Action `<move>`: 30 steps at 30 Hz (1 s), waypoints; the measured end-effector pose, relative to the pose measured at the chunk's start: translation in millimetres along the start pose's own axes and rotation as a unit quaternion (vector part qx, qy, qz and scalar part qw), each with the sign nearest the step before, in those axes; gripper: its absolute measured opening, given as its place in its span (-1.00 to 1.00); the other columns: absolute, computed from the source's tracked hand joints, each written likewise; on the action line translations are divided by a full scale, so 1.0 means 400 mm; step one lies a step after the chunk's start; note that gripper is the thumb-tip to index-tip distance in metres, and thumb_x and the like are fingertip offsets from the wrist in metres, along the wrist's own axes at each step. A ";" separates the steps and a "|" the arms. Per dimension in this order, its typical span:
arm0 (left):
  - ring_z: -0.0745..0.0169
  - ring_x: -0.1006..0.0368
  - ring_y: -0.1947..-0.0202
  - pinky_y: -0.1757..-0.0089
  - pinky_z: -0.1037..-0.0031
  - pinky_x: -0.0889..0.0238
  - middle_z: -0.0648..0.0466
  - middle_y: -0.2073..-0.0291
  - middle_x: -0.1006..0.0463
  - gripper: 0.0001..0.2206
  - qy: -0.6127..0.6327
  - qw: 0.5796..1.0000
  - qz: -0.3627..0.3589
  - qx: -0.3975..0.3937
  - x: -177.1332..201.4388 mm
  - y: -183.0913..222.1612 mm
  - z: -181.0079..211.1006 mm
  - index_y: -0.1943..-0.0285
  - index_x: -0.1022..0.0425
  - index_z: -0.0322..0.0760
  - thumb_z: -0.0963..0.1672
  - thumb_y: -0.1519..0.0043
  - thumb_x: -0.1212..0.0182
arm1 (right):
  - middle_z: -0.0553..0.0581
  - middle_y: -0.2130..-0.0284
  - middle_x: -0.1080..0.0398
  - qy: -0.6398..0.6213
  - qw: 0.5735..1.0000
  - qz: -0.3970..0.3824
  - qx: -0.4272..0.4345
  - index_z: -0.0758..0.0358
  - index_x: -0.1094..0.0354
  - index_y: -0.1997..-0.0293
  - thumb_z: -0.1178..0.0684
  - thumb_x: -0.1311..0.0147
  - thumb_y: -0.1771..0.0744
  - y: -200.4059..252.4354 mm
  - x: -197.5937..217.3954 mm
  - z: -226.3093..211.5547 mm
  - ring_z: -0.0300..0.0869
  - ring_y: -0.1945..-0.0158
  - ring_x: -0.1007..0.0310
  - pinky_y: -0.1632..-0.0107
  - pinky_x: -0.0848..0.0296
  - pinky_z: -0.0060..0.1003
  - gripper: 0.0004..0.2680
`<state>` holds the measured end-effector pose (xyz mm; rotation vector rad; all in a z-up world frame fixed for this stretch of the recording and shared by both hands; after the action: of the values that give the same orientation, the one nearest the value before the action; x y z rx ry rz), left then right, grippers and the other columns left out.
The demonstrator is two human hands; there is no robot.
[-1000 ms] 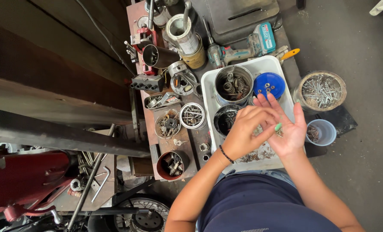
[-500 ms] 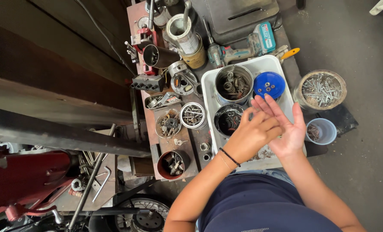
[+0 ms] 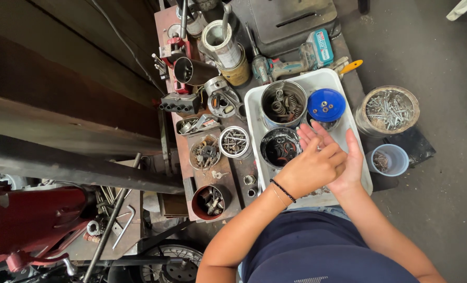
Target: Sorting small screws and bolts into different containers on a workbench
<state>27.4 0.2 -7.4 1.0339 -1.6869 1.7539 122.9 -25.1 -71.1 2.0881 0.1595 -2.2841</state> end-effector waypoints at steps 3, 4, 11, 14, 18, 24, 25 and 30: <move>0.13 -0.25 0.26 0.15 0.25 -0.12 0.13 0.32 -0.43 -0.87 0.033 0.998 -0.038 0.025 0.021 -0.002 -0.012 0.29 -0.54 -0.14 -0.23 -0.04 -0.30 | 0.39 -0.40 0.10 0.119 0.989 0.077 0.043 0.32 0.02 -0.44 -0.39 0.33 -0.37 -0.005 -0.010 0.001 0.15 -0.46 0.23 -0.42 0.21 0.07 -0.41; 0.13 -0.25 0.26 0.15 0.25 -0.12 0.13 0.32 -0.43 -0.87 0.034 0.998 -0.038 0.024 0.039 -0.008 -0.020 0.29 -0.54 -0.14 -0.23 -0.04 -0.30 | 0.39 -0.40 0.10 0.119 0.989 0.077 0.044 0.32 0.02 -0.44 -0.39 0.33 -0.37 -0.007 -0.019 -0.002 0.15 -0.46 0.23 -0.42 0.21 0.07 -0.41; 0.29 -0.33 0.18 0.04 0.41 -0.07 0.22 0.18 -0.53 -0.90 0.264 0.943 -0.032 0.200 0.088 -0.022 -0.083 0.11 -0.51 -0.08 -0.08 -0.29 -0.13 | 0.42 -0.33 -0.07 0.087 0.987 0.110 0.084 0.38 -0.06 -0.38 -0.32 0.24 -0.36 -0.008 -0.039 -0.013 0.18 -0.40 0.00 -0.34 -0.05 0.19 -0.44; 0.31 -0.38 0.24 0.09 0.46 -0.13 0.21 0.18 -0.56 -0.90 0.396 0.873 0.023 0.282 0.105 -0.014 -0.096 0.09 -0.55 -0.07 -0.10 -0.28 -0.19 | 0.44 -0.31 -0.11 0.048 0.984 0.142 0.096 0.39 -0.09 -0.36 -0.28 0.16 -0.35 0.004 -0.070 0.000 0.15 -0.34 -0.13 -0.26 -0.24 0.04 -0.47; 0.38 -0.37 0.36 0.19 0.51 -0.25 0.24 0.16 -0.58 -0.89 0.481 0.795 0.097 0.357 0.107 0.019 -0.110 0.10 -0.57 -0.06 -0.13 -0.23 -0.28 | 0.46 -0.30 -0.11 0.035 0.981 0.164 0.102 0.40 -0.15 -0.32 -0.27 0.06 -0.33 0.003 -0.107 0.002 0.17 -0.33 -0.17 -0.27 -0.31 -0.04 -0.47; 0.25 -0.34 0.51 0.31 0.43 -0.25 -0.03 0.29 -0.58 -0.91 0.461 0.793 -0.055 0.394 0.190 0.063 -0.064 0.13 -0.57 -0.25 -0.21 -0.23 -0.22 | 0.52 -0.25 -0.16 0.054 0.977 0.174 0.108 0.41 -0.20 -0.29 -0.34 0.06 -0.30 0.014 -0.097 -0.031 0.23 -0.36 -0.08 -0.39 -0.04 0.07 -0.42; 0.25 -0.34 0.51 0.31 0.43 -0.25 -0.03 0.29 -0.58 -0.91 0.461 0.794 -0.057 0.393 0.173 0.090 -0.055 0.13 -0.57 -0.25 -0.21 -0.23 -0.22 | 0.52 -0.25 -0.16 0.052 0.977 0.174 0.109 0.41 -0.20 -0.29 -0.34 0.06 -0.30 0.017 -0.086 -0.037 0.23 -0.36 -0.08 -0.39 -0.04 0.07 -0.42; -0.08 -0.55 0.30 0.20 0.14 -0.39 0.01 0.30 -0.59 -0.83 0.288 0.832 -0.307 0.362 0.029 0.219 -0.006 0.09 -0.55 -0.19 -0.11 -0.19 -0.24 | 0.56 -0.10 -0.31 0.116 0.947 0.264 0.142 0.44 -0.27 -0.20 -0.33 0.08 -0.31 0.032 -0.054 -0.068 0.23 -0.24 -0.30 -0.33 -0.21 0.07 -0.46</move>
<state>-48.9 -9.3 -51.4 1.0153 -0.2342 1.9656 153.1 -35.9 -52.5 2.1711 -0.6796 -1.8217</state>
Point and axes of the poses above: each hand's wrist, its own y-axis away from the middle knuckle, its own x-axis out of the back of the hand, z = x × y, the point moved 2 cm from there along -y, towards the middle knuckle
